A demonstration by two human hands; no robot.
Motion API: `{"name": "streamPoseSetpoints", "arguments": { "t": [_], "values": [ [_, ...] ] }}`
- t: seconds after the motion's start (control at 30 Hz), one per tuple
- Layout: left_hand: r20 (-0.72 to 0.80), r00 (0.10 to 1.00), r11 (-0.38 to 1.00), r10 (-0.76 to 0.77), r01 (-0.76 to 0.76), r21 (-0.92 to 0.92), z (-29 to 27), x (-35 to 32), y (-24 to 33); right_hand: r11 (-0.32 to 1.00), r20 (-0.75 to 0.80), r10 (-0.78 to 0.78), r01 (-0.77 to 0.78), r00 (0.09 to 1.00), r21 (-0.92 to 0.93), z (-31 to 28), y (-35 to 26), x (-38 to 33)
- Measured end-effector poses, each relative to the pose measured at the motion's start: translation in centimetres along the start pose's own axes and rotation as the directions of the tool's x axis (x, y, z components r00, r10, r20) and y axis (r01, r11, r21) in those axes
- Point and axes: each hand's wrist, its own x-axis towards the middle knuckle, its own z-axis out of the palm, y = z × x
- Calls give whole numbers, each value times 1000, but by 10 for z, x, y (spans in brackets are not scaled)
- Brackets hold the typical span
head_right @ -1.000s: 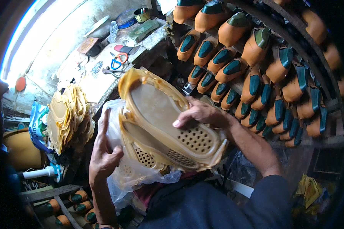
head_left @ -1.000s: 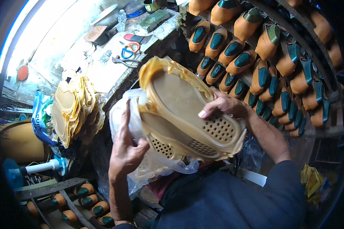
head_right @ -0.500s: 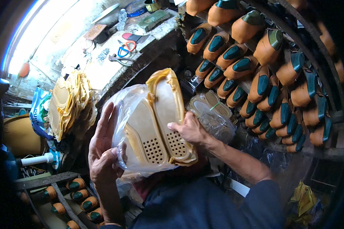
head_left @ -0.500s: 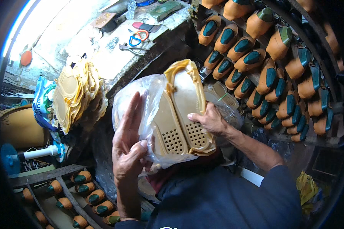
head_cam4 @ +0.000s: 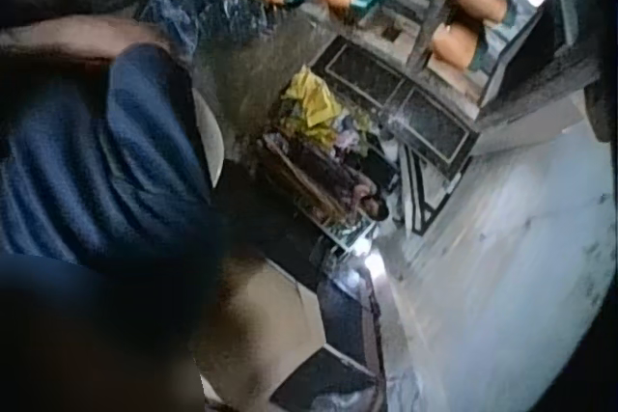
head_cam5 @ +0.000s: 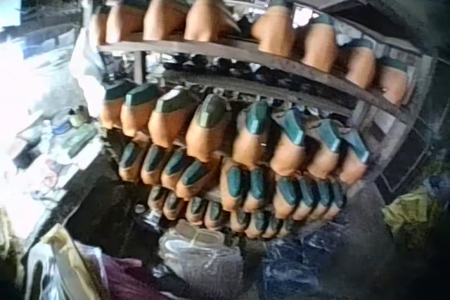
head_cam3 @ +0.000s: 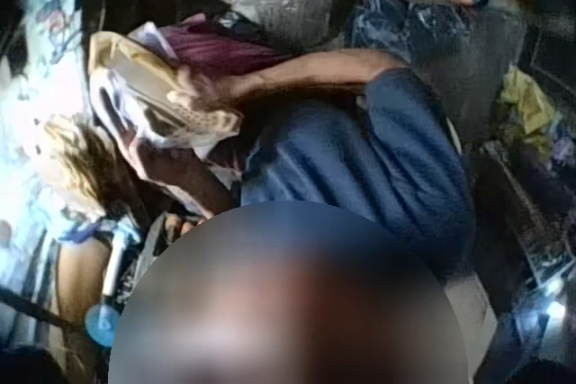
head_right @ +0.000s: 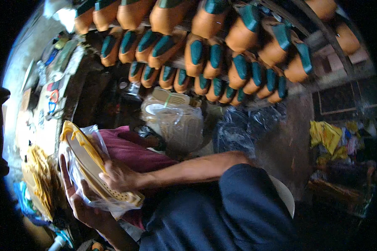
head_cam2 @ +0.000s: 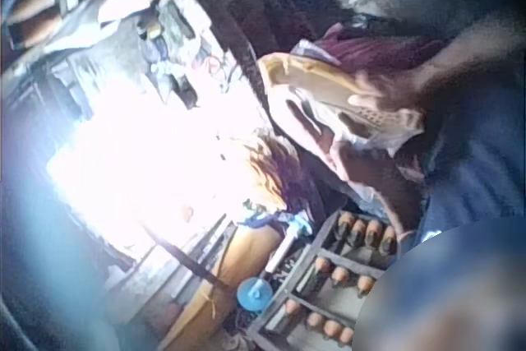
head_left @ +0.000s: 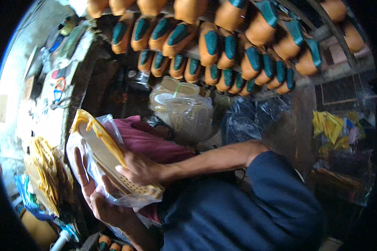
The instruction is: The person unpacks beige shoe soles from a plastic bag, then uses scissors to trim excess material from the edges of the soles. The trimmed soles are placed on a nearby stack.
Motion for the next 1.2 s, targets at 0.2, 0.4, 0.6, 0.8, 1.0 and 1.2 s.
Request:
{"name": "streamPoseSetpoints", "arguments": {
  "t": [0.2,0.4,0.6,0.8,1.0,1.2],
  "values": [
    [408,794,28,451,-469,883,15,5,-16,984,60,-180,178,982,26,30,33,16],
    [-116,985,845,128,-47,533,64,18,-16,989,110,98,-84,989,-125,-13,-22,21],
    [50,931,-19,361,-47,999,59,80,29,915,191,299,-337,935,221,-47,32,1],
    [5,999,-337,34,6,941,9,134,-24,909,73,238,-249,968,335,-81,61,1],
    [-289,934,540,212,135,831,-54,156,-8,947,101,303,-311,948,80,-98,7,17],
    [-284,956,997,71,-62,40,-56,124,48,976,203,-204,215,958,-33,-65,-34,-9]
  ]
}}
